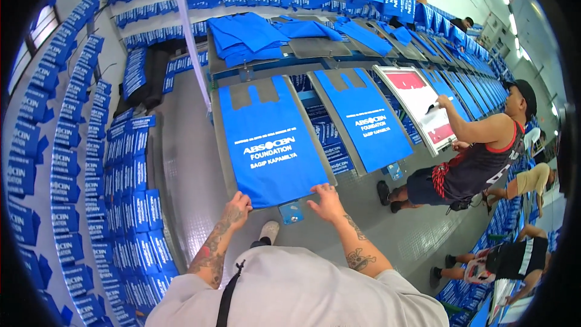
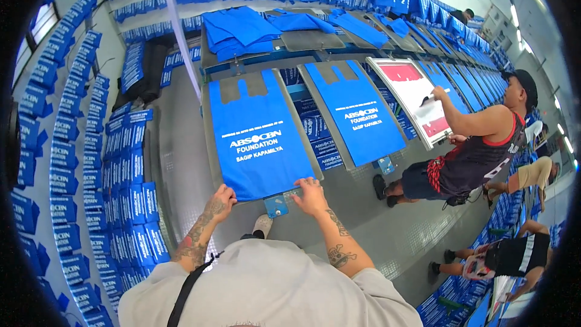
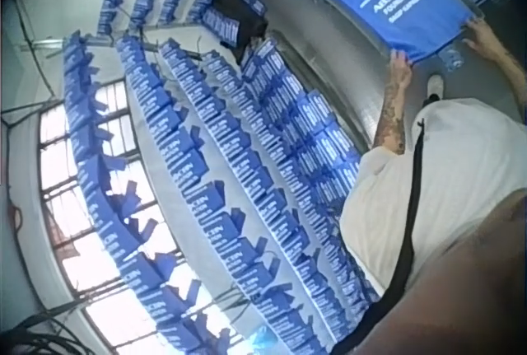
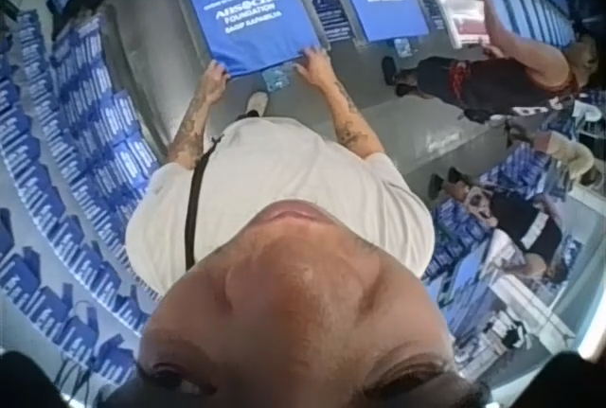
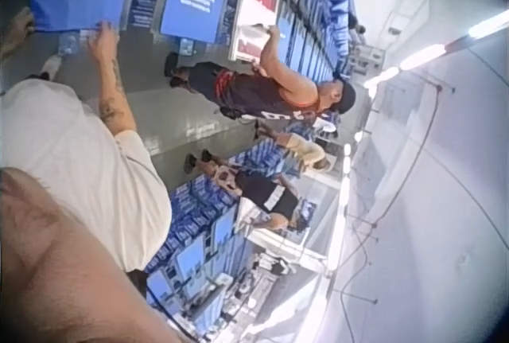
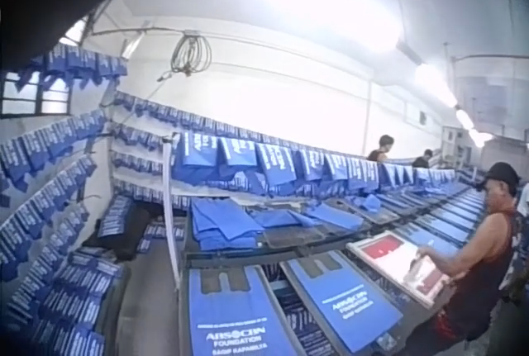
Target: Placing blue shopping bags onto screen-printing pallets and checking the printed logos.
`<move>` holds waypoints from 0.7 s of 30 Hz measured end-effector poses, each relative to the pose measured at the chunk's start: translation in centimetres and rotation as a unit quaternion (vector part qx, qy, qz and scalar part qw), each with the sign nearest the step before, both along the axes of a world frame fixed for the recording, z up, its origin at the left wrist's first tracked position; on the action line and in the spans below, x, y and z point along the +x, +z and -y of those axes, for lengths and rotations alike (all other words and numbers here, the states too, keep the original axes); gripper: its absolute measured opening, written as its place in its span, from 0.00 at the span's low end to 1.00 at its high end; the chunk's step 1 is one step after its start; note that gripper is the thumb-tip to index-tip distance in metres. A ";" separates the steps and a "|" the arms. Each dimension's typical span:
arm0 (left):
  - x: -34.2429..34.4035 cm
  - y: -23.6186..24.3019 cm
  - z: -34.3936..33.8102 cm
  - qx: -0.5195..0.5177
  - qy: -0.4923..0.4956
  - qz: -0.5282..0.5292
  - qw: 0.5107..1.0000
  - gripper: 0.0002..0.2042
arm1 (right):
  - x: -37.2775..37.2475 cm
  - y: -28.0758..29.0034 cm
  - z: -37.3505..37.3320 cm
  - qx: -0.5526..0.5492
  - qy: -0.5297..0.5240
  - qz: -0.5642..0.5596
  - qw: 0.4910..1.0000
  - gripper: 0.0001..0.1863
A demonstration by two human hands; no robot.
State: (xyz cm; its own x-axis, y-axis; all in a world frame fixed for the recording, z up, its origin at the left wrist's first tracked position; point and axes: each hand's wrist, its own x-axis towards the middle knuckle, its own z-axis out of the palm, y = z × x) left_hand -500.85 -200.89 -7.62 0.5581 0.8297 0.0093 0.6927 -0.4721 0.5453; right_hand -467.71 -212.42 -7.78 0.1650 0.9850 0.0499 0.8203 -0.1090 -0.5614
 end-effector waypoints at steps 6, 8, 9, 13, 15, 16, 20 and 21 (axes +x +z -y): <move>0.6 2.5 1.8 0.048 0.015 0.048 0.998 0.05 | 0.3 0.4 -0.4 -0.017 -0.052 0.019 0.998 0.30; 1.3 3.5 1.9 0.024 0.045 0.136 0.989 0.05 | 0.5 0.0 -0.7 -0.013 -0.071 0.022 0.997 0.31; 1.8 4.1 1.7 -0.014 0.080 0.208 0.975 0.05 | 0.9 0.0 -1.1 0.008 -0.099 0.029 0.995 0.34; 3.2 6.6 0.0 0.097 0.065 0.224 0.967 0.05 | 3.7 1.2 -3.5 0.107 -0.122 0.070 0.984 0.20; 3.3 8.2 -0.7 0.186 0.039 0.218 0.957 0.04 | 4.4 2.7 -4.6 0.164 -0.092 0.081 0.979 0.10; 3.1 9.1 -0.7 0.184 0.039 0.216 0.958 0.04 | 4.8 3.7 -4.7 0.188 -0.092 0.087 0.974 0.08; 1.6 12.9 1.6 0.189 0.028 0.245 0.951 0.03 | 5.2 7.9 -2.5 0.276 -0.053 0.091 0.955 0.10; 1.2 13.5 2.2 0.184 0.030 0.236 0.954 0.02 | 5.0 8.4 -1.4 0.273 -0.051 0.082 0.957 0.13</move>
